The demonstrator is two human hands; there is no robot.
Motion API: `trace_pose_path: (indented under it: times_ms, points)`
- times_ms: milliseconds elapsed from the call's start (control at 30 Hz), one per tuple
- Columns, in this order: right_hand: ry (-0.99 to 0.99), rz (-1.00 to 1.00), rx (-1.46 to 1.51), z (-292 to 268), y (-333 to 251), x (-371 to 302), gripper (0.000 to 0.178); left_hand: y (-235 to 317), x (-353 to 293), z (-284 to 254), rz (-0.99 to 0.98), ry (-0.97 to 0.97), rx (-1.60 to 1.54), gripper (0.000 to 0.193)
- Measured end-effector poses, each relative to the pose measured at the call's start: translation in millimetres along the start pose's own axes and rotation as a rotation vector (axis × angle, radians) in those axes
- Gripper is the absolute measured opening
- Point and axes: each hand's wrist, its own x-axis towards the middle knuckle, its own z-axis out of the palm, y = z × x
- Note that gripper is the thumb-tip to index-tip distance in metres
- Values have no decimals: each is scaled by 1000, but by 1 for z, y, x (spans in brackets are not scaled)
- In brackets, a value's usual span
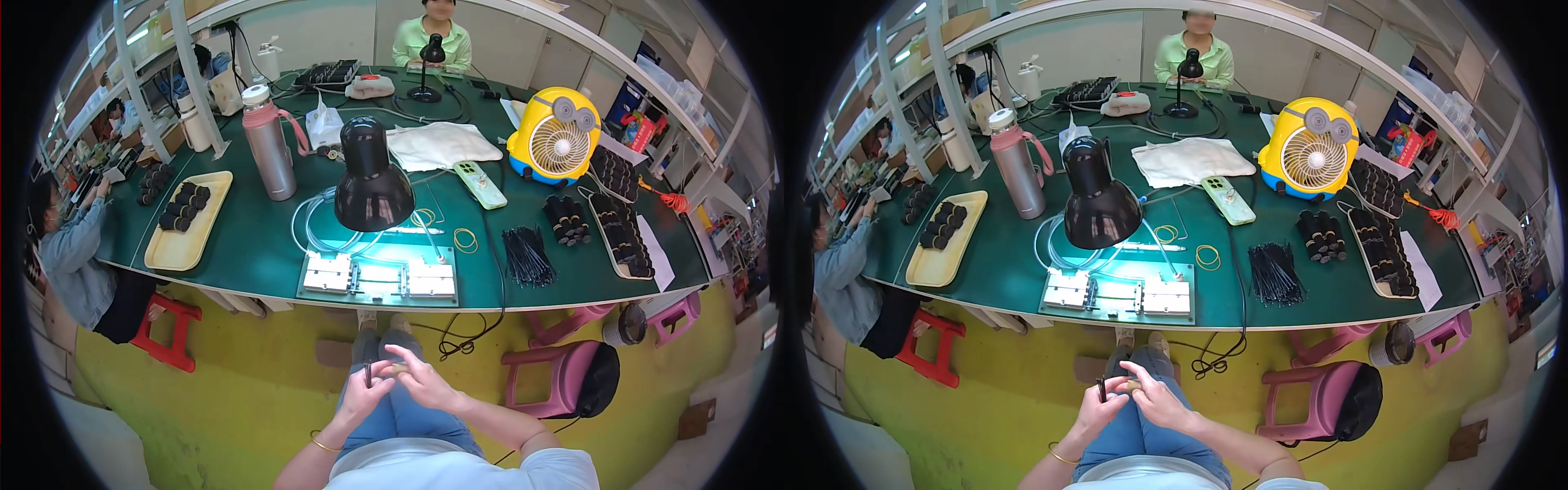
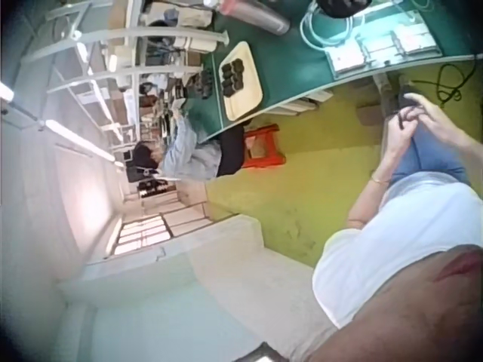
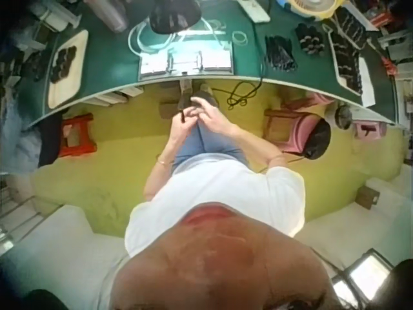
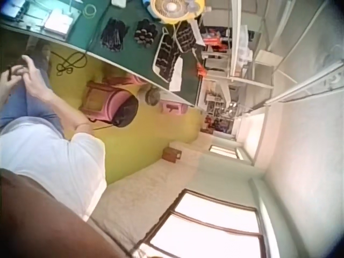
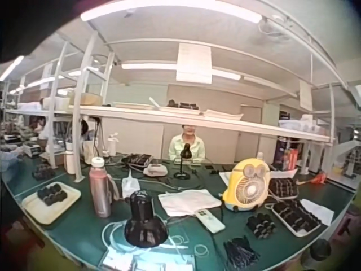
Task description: Handling and organizing electronic wiring harnesses and plastic connectors at a factory workbench.
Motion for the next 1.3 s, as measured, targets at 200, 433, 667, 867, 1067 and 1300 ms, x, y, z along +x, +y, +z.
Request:
trace_pose_path:
  times_ms: [200, 433, 667, 867, 1067, 1300]
  points:
    - [11, -69, 54, -1, -7, -4, 48, -4, 7, 7, 134, 13, 107, 24]
    - [-20, -106, 4, -4, -12, -11, 53, -6, 4, 10, 254, 63, 185, 20]
    - [-47, -224, -101, -29, -56, 3, 61, 69, 8, 12, 375, 43, 275, 17]
    - [-38, -270, -110, -25, -51, 0, 64, 59, 4, 13, 461, 71, 264, 13]
    - [-84, -97, -174, -20, -53, -11, 65, 44, -2, 12, 363, 78, 177, 11]
    - [34, -176, -26, -10, -30, -8, 65, 30, 3, 15, 265, 51, 63, 12]
